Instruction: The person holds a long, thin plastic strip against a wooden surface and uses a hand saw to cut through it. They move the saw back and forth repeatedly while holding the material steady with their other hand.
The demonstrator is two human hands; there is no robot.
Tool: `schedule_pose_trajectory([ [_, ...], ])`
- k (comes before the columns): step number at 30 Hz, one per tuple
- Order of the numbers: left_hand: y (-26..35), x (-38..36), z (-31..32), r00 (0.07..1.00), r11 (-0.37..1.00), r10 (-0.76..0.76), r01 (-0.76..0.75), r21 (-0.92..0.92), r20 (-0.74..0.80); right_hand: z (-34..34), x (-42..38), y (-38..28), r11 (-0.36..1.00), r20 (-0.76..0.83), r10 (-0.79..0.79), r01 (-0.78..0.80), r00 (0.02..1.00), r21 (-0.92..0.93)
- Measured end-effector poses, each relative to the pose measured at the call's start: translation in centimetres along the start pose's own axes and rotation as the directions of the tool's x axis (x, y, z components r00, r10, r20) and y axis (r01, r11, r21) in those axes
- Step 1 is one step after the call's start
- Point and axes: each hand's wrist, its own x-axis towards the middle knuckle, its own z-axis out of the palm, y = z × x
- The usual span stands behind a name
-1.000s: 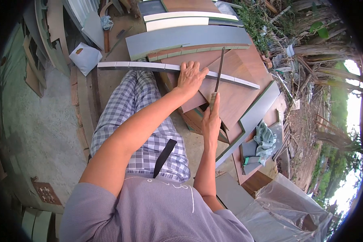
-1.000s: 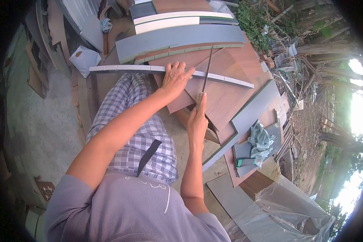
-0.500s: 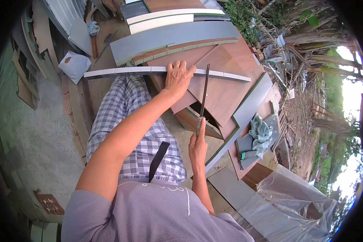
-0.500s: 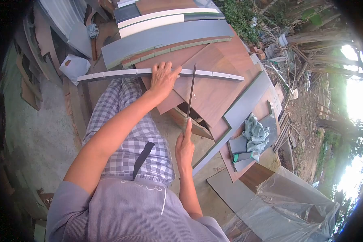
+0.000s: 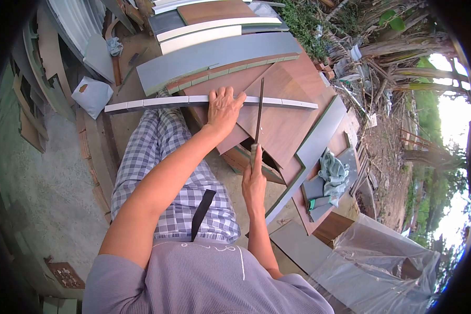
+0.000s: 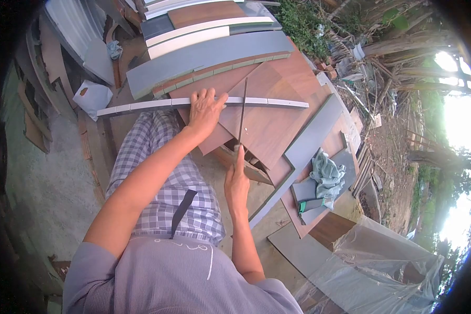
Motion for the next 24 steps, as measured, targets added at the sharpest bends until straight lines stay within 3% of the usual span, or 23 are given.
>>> schedule_pose_trajectory([
  [5, 0.0, 0.1, 0.0, 0.999, 1.0, -0.004, 0.003, 0.017, 0.034, 0.0, -1.1, 0.5, 1.0, -0.022, -0.016, 0.015, 1.0, -0.016],
  [9, 0.0, 0.1, 0.0, 1.0, 1.0, -0.001, 0.001, 0.008, 0.02, -0.5, 2.9, -1.8, 1.0, -0.012, -0.012, 0.012, 1.0, 0.015],
  [17, 0.0, 0.1, -0.1, 0.999, 1.0, -0.011, 0.011, 0.009, 0.04, -0.1, 3.9, -1.5, 0.989, -0.085, -0.131, 0.137, 0.988, 0.059],
  [20, 0.1, 0.1, -0.1, 0.999, 1.0, -0.012, 0.012, 0.011, 0.038, -0.4, 0.7, -0.9, 1.0, 0.015, 0.016, -0.016, 1.0, 0.006],
  [24, 0.0, 0.0, 0.2, 0.999, 1.0, -0.014, 0.014, 0.005, 0.041, -0.5, -1.2, -0.1, 0.999, 0.019, 0.038, -0.038, 0.999, -0.012],
])
